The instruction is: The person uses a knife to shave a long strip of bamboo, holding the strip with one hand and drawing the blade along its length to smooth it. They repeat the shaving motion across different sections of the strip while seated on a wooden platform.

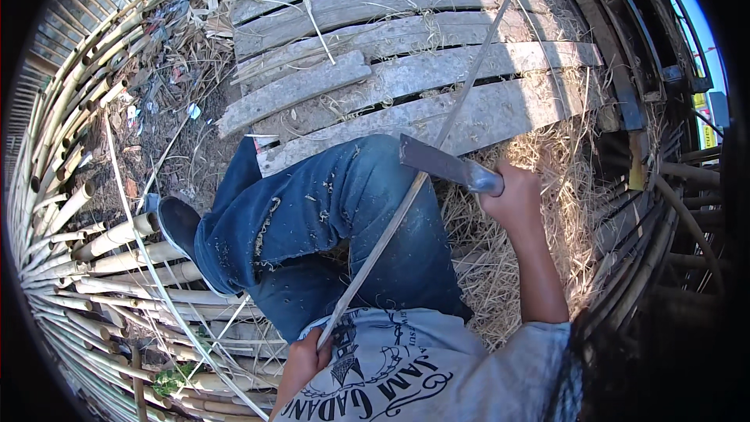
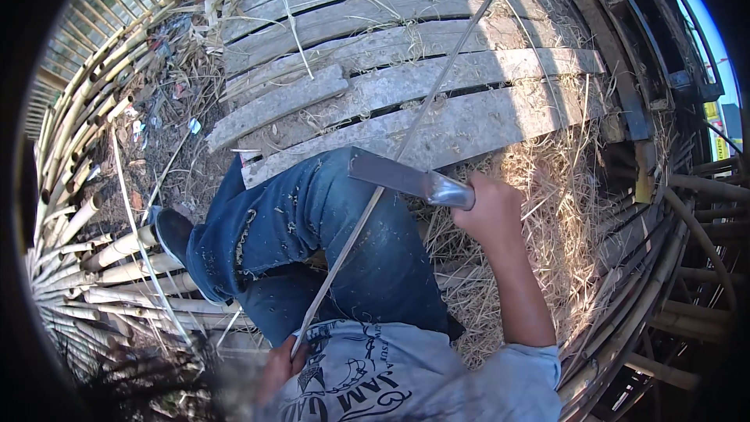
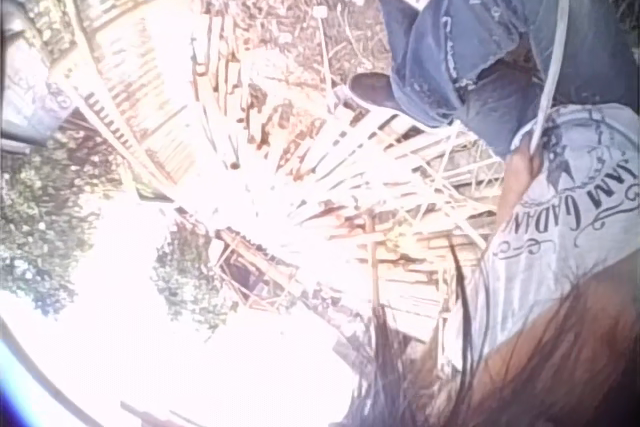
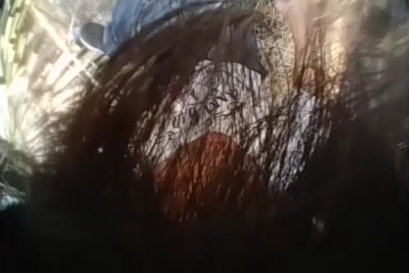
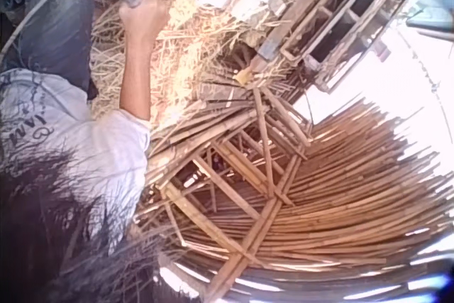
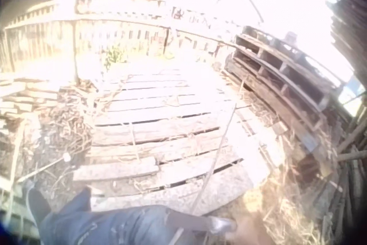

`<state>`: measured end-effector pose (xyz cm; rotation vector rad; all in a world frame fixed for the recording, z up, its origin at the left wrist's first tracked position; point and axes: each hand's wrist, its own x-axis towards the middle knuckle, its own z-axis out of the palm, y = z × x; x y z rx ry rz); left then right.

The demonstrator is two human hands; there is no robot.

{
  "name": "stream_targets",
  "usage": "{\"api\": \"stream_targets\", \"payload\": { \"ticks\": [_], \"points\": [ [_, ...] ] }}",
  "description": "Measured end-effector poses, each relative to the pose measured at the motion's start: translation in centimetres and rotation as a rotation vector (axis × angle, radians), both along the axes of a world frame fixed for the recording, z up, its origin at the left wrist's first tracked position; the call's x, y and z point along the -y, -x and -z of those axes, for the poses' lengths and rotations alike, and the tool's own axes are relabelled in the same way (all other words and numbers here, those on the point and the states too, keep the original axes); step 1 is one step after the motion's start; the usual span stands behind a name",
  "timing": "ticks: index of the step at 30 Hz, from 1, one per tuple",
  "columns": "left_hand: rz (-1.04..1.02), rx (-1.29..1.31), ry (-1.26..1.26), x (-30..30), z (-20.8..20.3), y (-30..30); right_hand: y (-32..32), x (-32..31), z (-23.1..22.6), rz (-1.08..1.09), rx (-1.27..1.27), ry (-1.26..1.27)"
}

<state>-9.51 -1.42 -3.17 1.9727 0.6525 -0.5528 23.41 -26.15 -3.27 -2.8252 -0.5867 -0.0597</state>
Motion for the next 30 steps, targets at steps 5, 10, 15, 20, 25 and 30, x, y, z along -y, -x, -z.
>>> {"api": "stream_targets", "payload": {
  "ticks": [5,10,15,20,25,30],
  "points": [
    [-0.049,0.009,0.003,0.5,0.3,0.0,-3.1,-1.2,0.2,-0.079,-0.042,0.052],
    [0.001,0.006,-0.068,0.4,-0.6,0.3,-13.5,1.7,-2.5,0.468,-0.099,0.109],
    [-0.046,0.028,0.108,0.0,-0.1,-0.3,-12.9,0.7,-4.4,0.311,0.06,0.205],
    [-0.01,-0.082,0.319,-1.2,1.4,0.3,-2.7,-3.5,-0.5,-0.21,-0.128,-0.015],
    [0.003,-0.118,0.341,-1.7,0.8,0.0,-4.0,-3.3,0.6,-0.205,-0.116,-0.009],
    [0.019,-0.175,0.252,-1.1,-0.2,0.3,-13.0,-0.1,0.3,0.359,-0.104,0.063]
  ]
}}
